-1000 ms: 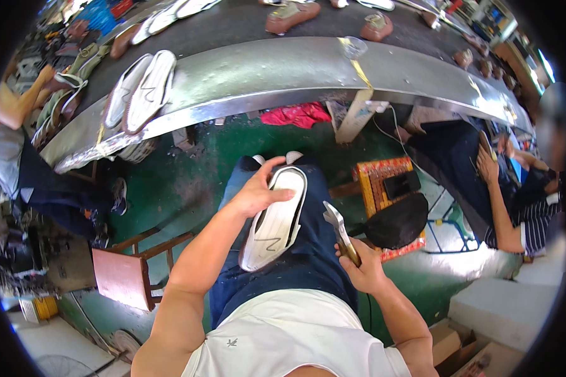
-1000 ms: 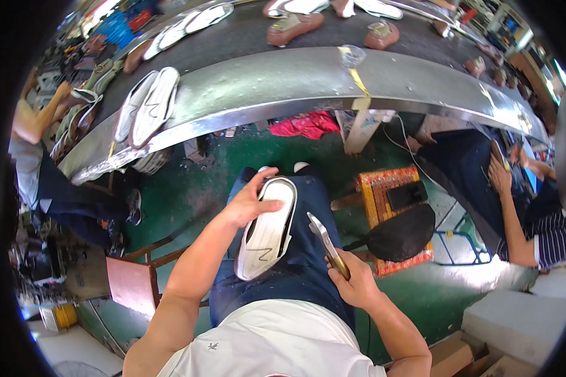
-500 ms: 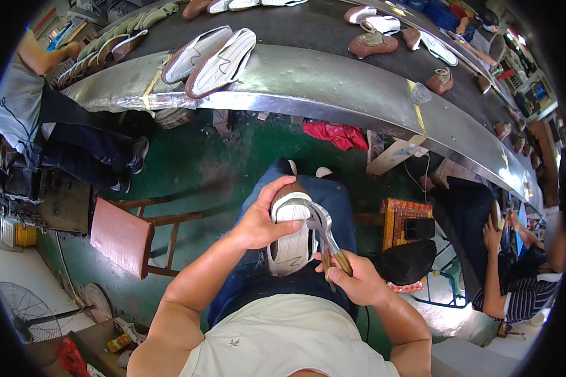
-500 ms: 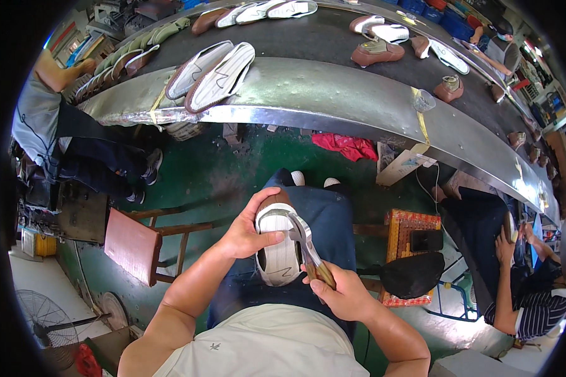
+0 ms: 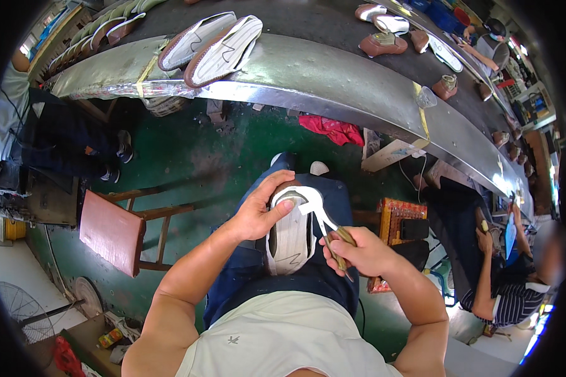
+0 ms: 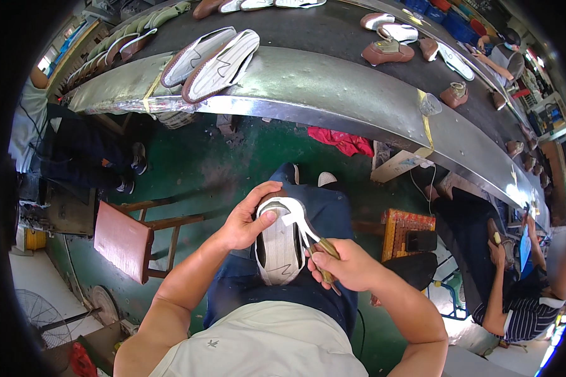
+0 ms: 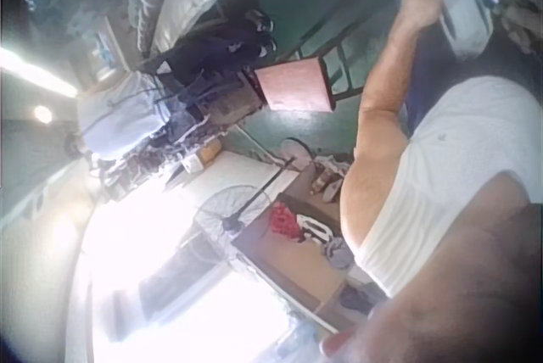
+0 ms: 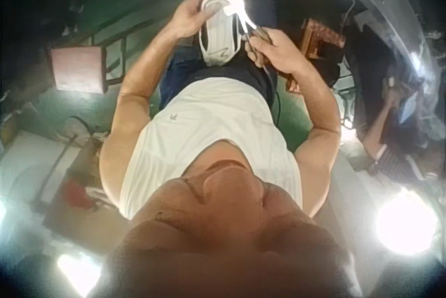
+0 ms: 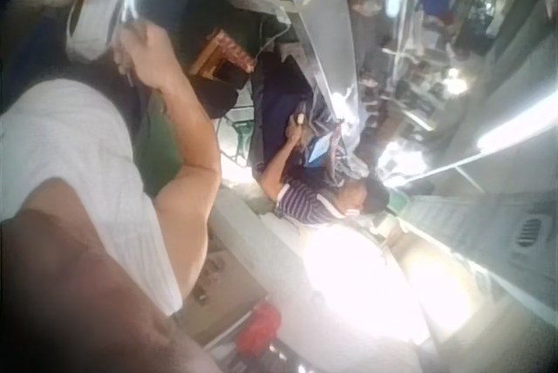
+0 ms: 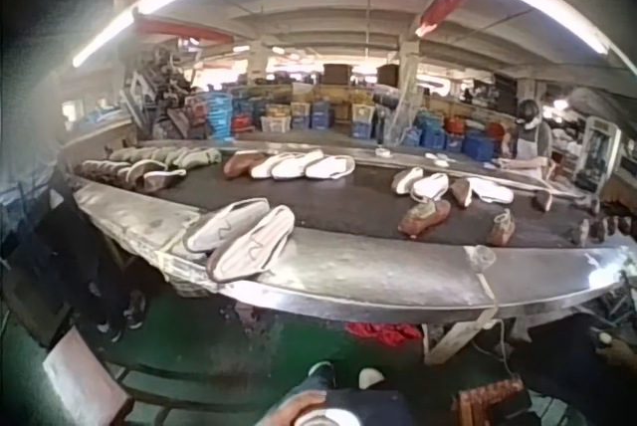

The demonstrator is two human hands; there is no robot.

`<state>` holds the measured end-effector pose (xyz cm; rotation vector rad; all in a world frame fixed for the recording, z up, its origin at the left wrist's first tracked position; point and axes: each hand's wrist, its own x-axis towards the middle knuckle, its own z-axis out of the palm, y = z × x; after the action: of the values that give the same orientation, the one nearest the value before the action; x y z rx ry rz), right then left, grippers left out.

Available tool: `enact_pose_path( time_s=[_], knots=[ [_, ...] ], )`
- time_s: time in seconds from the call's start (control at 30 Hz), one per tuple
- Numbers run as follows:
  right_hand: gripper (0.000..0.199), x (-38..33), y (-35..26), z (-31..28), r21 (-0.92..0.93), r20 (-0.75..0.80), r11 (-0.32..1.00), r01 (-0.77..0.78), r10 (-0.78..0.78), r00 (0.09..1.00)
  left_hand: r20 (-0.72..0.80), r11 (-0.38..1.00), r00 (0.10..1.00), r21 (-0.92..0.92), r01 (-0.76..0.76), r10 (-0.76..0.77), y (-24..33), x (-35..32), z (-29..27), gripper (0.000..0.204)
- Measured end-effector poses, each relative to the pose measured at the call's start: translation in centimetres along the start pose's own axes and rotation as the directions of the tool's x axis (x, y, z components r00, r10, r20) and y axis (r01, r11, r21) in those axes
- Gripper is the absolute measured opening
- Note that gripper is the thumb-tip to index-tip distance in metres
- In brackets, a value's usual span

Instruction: Using pincers to trim excess material from shoe soles at a manufacturing assembly line.

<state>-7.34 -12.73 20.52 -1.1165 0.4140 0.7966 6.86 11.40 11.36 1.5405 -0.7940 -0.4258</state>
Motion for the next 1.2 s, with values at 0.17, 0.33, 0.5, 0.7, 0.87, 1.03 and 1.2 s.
enact_pose_path(
  time_s=[0.17,0.33,0.5,0.7,0.87,1.03,1.2],
  knots=[
    [0.024,5.4,3.8,-2.1,-0.799,-0.085,0.553,0.235,-0.491,0.867,-0.081,0.994,0.997,-0.106,0.002,-0.011,-3.3,0.4,-0.3,0.04],
    [0.028,9.7,7.1,-2.6,-0.905,-0.058,0.287,0.313,-0.813,0.579,-0.094,0.981,0.993,-0.185,0.056,-0.075,-4.3,1.0,-1.0,0.04],
    [0.033,4.8,4.9,0.3,-0.96,-0.108,0.269,0.082,-0.621,0.776,-0.037,0.978,0.988,-0.153,0.142,-0.149,-2.2,0.5,-1.9,0.042],
    [0.022,3.7,2.0,-0.1,-0.884,-0.108,0.453,0.118,-0.443,0.89,-0.177,0.963,0.956,-0.177,0.202,-0.233,-2.7,1.5,-0.2,0.041],
    [0.029,2.6,0.2,1.1,-0.695,-0.116,0.684,0.221,-0.41,0.905,-0.158,0.954,0.952,-0.19,0.232,-0.263,-2.0,1.6,-1.2,0.043],
    [0.032,6.6,1.6,-0.3,-0.862,-0.107,0.462,0.208,-0.568,0.816,0.022,0.928,0.952,-0.221,0.301,-0.304,-1.9,1.3,-3.0,0.064],
    [0.047,9.1,8.0,-0.5,-0.783,-0.351,0.582,0.218,-0.704,0.617,-0.208,0.75,0.731,-0.333,0.572,-0.65,-3.5,-4.9,2.0,0.072]
  ],
)
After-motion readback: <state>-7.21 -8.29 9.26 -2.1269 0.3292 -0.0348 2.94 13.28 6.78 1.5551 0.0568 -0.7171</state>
